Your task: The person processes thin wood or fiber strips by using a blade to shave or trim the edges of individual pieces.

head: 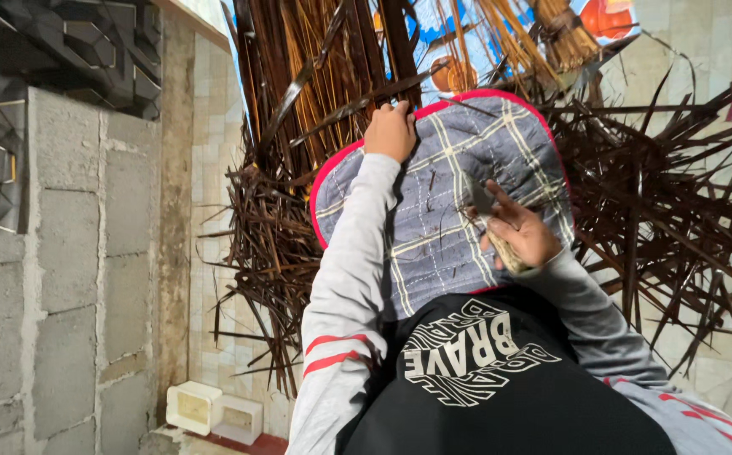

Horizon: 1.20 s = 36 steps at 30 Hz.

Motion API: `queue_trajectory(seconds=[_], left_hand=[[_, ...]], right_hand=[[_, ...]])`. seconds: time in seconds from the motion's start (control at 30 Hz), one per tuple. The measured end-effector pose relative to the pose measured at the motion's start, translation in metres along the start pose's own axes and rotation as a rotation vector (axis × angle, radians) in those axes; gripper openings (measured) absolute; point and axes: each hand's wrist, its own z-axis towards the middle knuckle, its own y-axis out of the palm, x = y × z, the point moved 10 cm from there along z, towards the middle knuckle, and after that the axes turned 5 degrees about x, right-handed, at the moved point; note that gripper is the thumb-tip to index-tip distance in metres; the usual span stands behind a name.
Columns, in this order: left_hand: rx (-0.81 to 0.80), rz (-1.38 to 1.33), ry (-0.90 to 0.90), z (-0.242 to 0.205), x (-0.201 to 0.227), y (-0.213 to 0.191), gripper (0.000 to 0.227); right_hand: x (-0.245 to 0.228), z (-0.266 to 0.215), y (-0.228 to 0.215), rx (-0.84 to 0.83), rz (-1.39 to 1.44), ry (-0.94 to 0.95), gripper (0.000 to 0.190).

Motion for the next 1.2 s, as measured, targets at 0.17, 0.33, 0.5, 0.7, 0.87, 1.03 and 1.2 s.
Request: queue_trajectory(seconds=[0.17,0.33,0.5,0.7,0.87,1.03,1.2], left_hand=[[-0.201,0.137,-0.142,0.019,-0.015,0.038,0.031],[-0.214,0.096,-0.282,0.024,-0.026,0.028,0.025],[-0.191,0.02,-0.429,0.02,-0.029,0.001,0.022],[-0.063,-0.07,-0.427,0.017,-0.015,-0.04,0.023],[0.11,-0.007,-0.305,0.024,-0.024,-0.068,0.033],[0.063,0.098,-0.269,0.027,-0.06,-0.052,0.024],[0.045,0.077,-0.265,0.004,-0.056,-0.077,0.02]], right_hand=[[0.078,0.024,-0.017,-0.037,0.553,0.012,0.093],[0.066,0.009,0.008,-0.112,0.5,-0.017,0.089],[0.074,0.014,0.007,-0.159,0.521,0.021,0.082],[0.076,0.012,0.0,-0.128,0.582,0.092,0.074],[0.093,0.017,-0.006,-0.074,0.613,0.118,0.059],[0.084,0.017,-0.003,-0.074,0.558,0.105,0.056],[0.083,0.014,-0.001,-0.094,0.568,0.122,0.062]])
